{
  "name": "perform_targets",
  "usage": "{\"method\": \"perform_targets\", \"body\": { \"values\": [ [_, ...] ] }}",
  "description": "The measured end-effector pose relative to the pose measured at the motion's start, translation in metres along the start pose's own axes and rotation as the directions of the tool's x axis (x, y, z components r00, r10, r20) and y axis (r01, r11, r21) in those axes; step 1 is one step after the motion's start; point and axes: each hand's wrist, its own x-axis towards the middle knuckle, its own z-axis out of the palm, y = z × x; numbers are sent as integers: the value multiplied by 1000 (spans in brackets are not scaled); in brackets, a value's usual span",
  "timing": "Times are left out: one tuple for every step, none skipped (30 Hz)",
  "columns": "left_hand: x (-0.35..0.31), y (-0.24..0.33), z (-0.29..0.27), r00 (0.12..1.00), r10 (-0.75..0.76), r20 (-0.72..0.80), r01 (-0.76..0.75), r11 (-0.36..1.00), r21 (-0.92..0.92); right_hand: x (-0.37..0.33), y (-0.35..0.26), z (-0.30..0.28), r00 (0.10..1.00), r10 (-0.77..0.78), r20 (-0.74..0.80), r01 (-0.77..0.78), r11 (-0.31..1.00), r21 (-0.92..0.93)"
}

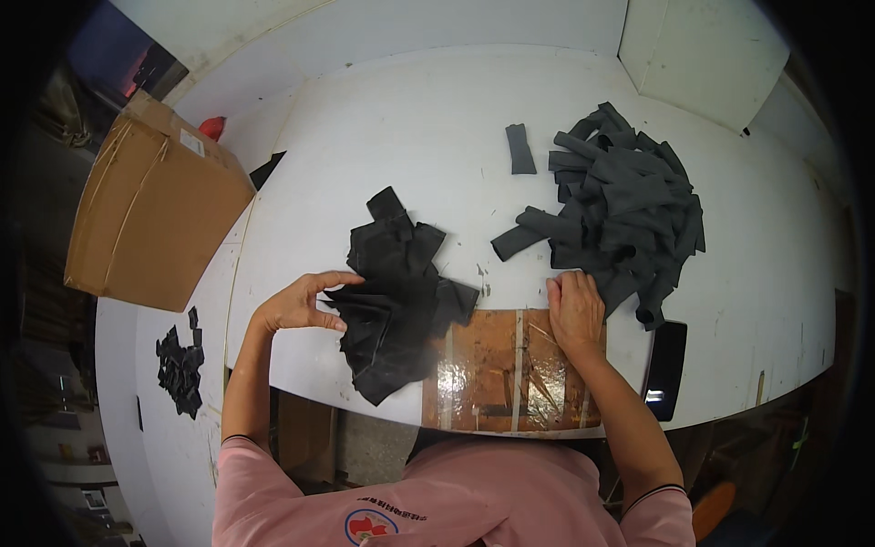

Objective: Folding and preparing small black fabric strips on a workbench.

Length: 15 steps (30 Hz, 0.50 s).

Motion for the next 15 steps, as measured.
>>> {"method": "perform_targets", "body": {
  "values": [
    [7, -4, -4, 998, 33, 51, -32, 999, -15, 1, 0, -2, 1000, 15, -1, -15, 1000, -14],
    [15, -8, -9, 992, 69, 105, -66, 997, -32, 2, -2, -3, 1000, 27, 6, -27, 1000, -11],
    [22, -14, -16, 992, 99, 80, -85, 983, -161, 2, -2, -4, 999, 42, 11, -41, 999, -11],
    [31, -28, -23, 998, 48, 43, -33, 954, -297, 2, -2, -5, 998, 69, 4, -68, 997, -35],
    [37, -29, -32, 997, -41, -65, 13, 926, -378, 3, -1, -5, 998, 65, 17, -65, 997, -38],
    [51, -51, -40, 969, -108, -221, 35, 950, -310, 4, -1, -6, 997, 65, 28, -64, 997, -43],
    [59, -77, -53, 903, -98, -417, 57, 992, -110, 6, -6, -9, 997, 63, 34, -62, 998, -31],
    [72, -91, -64, 802, -108, -587, 192, 978, 82, 8, -5, -9, 998, 60, 31, -58, 997, -42],
    [81, -113, -76, 716, -69, -695, 214, 969, 124, 8, -4, -8, 997, 66, 44, -64, 997, -35],
    [80, -152, -96, 625, 37, -780, 296, 913, 280, 10, -7, -6, 997, 58, 58, -57, 998, -14],
    [65, -201, -126, 546, 267, -794, 347, 790, 505, 14, -16, -5, 997, 34, 70, -35, 999, 20],
    [87, -197, -130, 569, 178, -803, 496, 704, 508, 13, -10, -4, 996, 56, 65, -55, 998, -22],
    [93, -208, -139, 543, 160, -824, 554, 670, 495, 14, -11, -4, 995, 64, 73, -63, 998, -25],
    [106, -205, -141, 512, 87, -854, 617, 655, 437, 14, -10, -4, 993, 80, 83, -77, 996, -36],
    [106, -224, -161, 502, 183, -845, 601, 629, 493, 13, -10, -10, 993, 100, 57, -98, 994, -41]
  ]
}}
